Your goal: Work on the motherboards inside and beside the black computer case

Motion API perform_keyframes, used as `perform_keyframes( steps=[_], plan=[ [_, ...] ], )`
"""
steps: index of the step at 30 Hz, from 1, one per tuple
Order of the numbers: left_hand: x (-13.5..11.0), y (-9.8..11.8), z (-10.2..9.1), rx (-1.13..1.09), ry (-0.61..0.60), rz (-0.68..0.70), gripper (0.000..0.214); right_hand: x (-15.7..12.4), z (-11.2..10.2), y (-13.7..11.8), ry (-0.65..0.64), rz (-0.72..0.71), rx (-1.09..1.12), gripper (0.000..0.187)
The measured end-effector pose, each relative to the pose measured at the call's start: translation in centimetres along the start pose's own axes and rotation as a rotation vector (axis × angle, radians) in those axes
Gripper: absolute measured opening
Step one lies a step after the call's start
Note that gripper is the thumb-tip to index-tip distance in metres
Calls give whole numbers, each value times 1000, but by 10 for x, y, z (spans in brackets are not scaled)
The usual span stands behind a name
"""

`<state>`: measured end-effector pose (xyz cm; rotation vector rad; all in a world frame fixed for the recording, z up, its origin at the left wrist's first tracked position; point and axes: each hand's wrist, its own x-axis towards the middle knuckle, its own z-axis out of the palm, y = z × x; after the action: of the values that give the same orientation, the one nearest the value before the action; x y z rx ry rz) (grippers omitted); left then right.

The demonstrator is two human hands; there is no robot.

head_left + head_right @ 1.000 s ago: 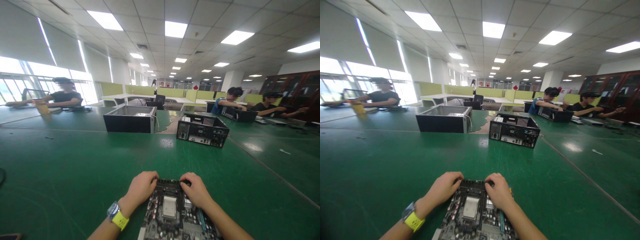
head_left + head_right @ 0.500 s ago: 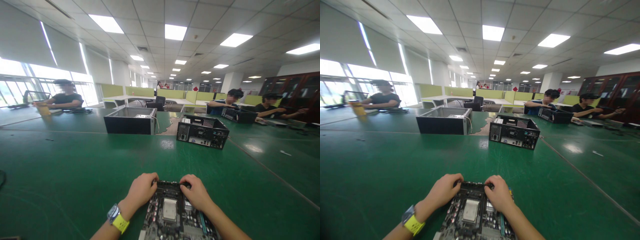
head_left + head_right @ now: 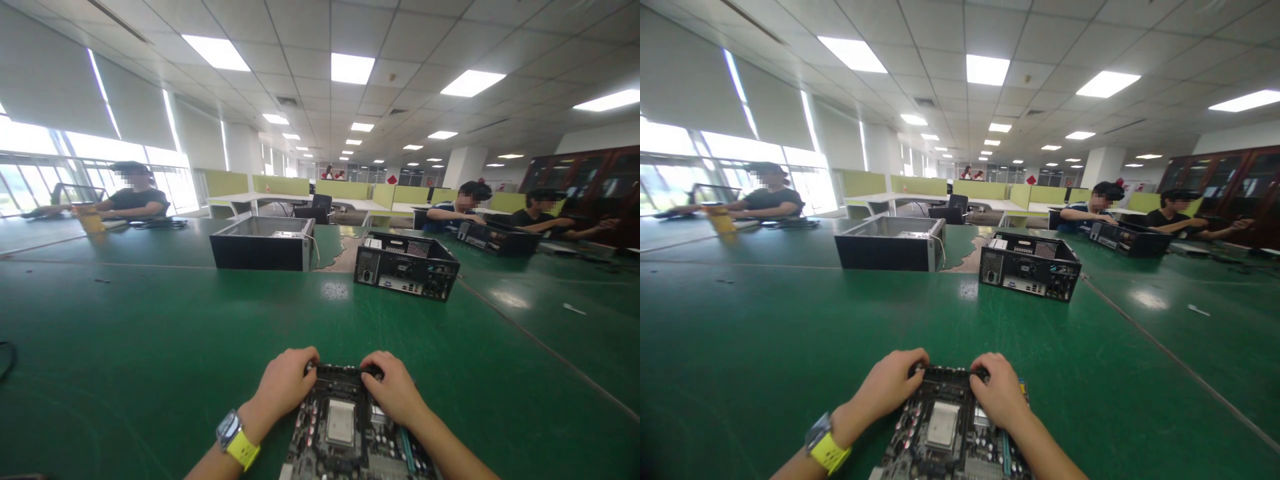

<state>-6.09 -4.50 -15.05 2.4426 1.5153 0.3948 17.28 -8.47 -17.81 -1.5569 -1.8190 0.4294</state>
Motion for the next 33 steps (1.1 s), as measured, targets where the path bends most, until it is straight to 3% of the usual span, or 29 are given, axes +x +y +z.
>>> perform_keyframes(
  steps=[5, 8, 10, 14, 18, 22, 25, 28, 31, 33],
  plan=[
    [-2, 12, -6, 11, 83, 81, 28, -1, 0, -1, 1, 4, 7, 15],
    [-11, 32, -11, -9, 129, 215, 22, -2, 1, -1, 7, 4, 26, 15],
    [-20, 48, -9, -24, 86, 349, 15, 0, 1, 1, 25, 7, 82, 18],
    [-34, 81, 27, 76, 17, 710, 15, 9, -3, 13, 132, 68, 340, 29],
    [-34, 99, 79, 174, 236, 817, 27, 17, -12, 30, 308, 178, 428, 39],
    [-31, 97, 99, 269, 405, 924, 23, 19, -18, 46, 370, 263, 443, 46],
    [-32, 93, 95, 296, 390, 933, 23, 19, -21, 54, 383, 281, 425, 46],
    [-34, 89, 78, 276, 215, 885, 24, 20, -22, 59, 392, 279, 403, 46],
    [-32, 73, 54, 208, 10, 708, 32, 19, -22, 60, 382, 268, 381, 47],
    [-26, 52, 38, 172, -37, 564, 44, 17, -23, 59, 367, 265, 357, 47]
  ],
)
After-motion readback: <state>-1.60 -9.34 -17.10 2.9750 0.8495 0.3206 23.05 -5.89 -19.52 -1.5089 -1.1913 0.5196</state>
